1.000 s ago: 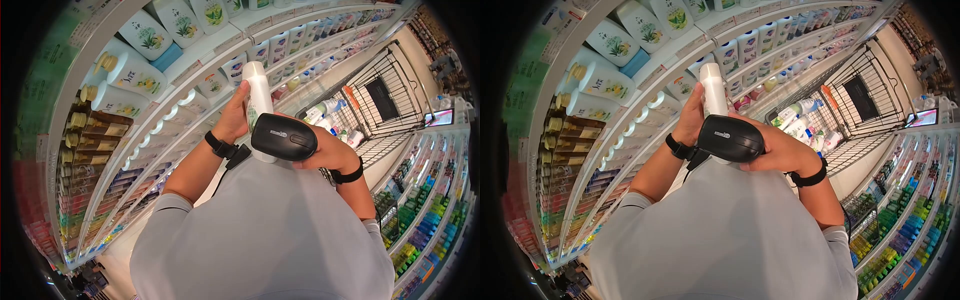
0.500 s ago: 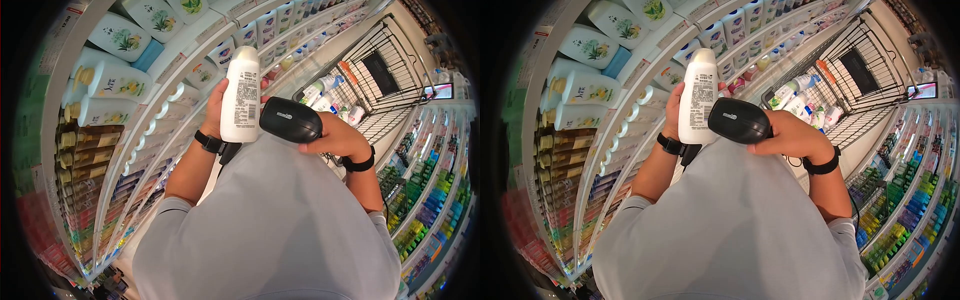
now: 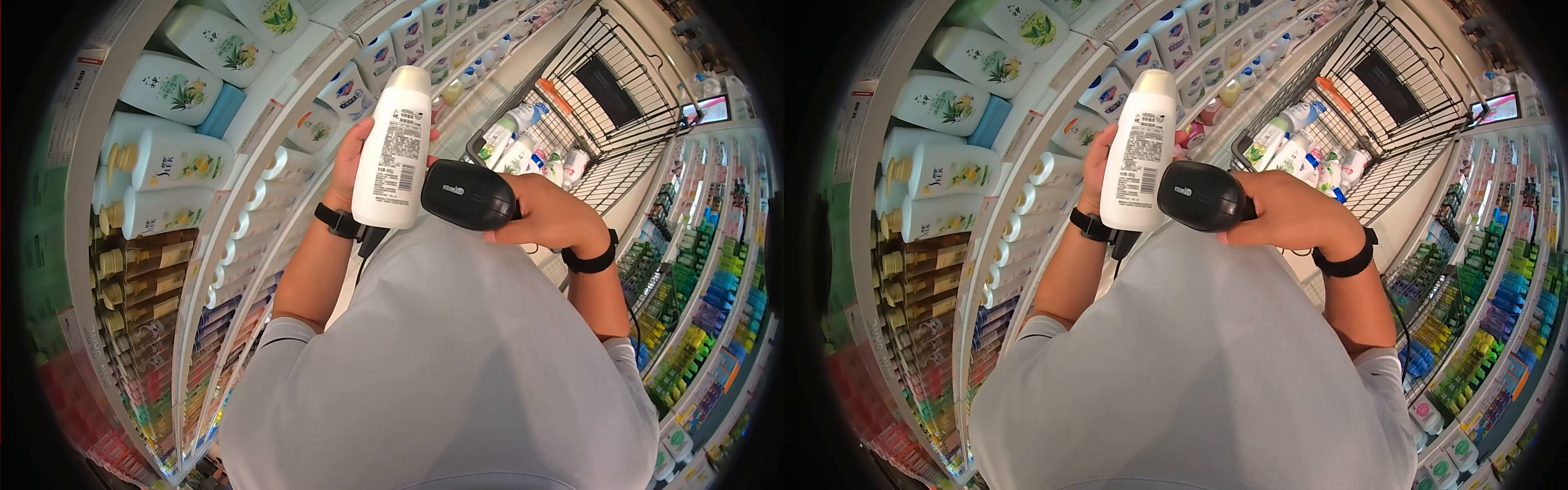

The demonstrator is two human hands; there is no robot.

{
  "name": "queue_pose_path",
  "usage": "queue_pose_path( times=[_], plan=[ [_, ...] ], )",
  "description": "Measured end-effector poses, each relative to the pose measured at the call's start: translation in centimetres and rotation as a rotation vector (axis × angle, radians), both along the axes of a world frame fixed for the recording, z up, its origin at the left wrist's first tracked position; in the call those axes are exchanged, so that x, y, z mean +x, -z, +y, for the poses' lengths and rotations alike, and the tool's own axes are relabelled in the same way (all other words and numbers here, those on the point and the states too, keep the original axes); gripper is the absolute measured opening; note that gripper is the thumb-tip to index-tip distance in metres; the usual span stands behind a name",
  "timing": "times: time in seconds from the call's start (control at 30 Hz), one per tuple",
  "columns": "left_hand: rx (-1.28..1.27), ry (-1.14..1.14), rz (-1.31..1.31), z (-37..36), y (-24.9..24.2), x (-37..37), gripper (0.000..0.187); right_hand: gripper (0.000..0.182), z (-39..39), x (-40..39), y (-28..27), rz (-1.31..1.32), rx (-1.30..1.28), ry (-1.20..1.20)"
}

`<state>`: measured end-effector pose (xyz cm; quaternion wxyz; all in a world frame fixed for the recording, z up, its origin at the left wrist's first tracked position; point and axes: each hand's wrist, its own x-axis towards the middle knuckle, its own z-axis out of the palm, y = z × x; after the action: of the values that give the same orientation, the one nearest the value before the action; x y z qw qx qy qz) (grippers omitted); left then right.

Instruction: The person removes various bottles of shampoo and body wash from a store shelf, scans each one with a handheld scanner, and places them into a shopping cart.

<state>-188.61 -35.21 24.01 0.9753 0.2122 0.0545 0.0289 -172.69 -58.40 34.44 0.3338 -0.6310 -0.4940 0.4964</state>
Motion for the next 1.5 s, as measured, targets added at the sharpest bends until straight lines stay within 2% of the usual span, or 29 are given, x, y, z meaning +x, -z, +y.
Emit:
queue_pose_path(
  times=[0.13,0.77,1.03,1.1,1.17,1.27,1.33,1.37,1.43,1.5],
  plan=[
    [-0.071,0.044,-0.068,0.0,0.6,0.4,0.071,0.047,-0.2,-0.3,-0.6,-0.012,-0.017,0.006],
    [0.043,0.133,0.08,-2.0,0.2,4.1,0.068,0.04,-2.4,0.3,0.5,-0.038,-0.036,0.098],
    [0.063,0.305,0.193,-4.6,-0.3,9.7,0.066,0.04,-7.0,2.0,2.0,0.035,-0.085,0.289],
    [0.194,0.327,0.307,-5.3,0.4,12.4,0.066,0.041,-8.8,2.7,2.7,0.098,-0.059,0.352],
    [0.216,0.416,0.29,-5.5,2.8,15.9,0.065,0.042,-10.6,3.3,3.6,0.154,-0.035,0.46],
    [0.486,0.399,0.413,-7.2,5.8,21.2,0.055,0.042,-13.2,4.2,5.4,0.207,-0.047,0.554],
    [0.699,0.44,0.397,-8.2,8.4,24.9,0.051,0.043,-14.9,5.0,6.3,0.249,-0.089,0.568],
    [0.851,0.442,0.366,-9.2,8.8,26.2,0.053,0.043,-15.6,5.4,6.8,0.279,-0.133,0.569],
    [1.062,0.474,0.47,-11.0,9.7,28.6,0.065,0.045,-17.1,5.6,8.1,0.269,-0.154,0.606],
    [1.238,0.467,0.443,-11.1,15.3,31.1,0.087,0.047,-18.4,5.6,9.0,0.26,-0.18,0.645]
  ],
)
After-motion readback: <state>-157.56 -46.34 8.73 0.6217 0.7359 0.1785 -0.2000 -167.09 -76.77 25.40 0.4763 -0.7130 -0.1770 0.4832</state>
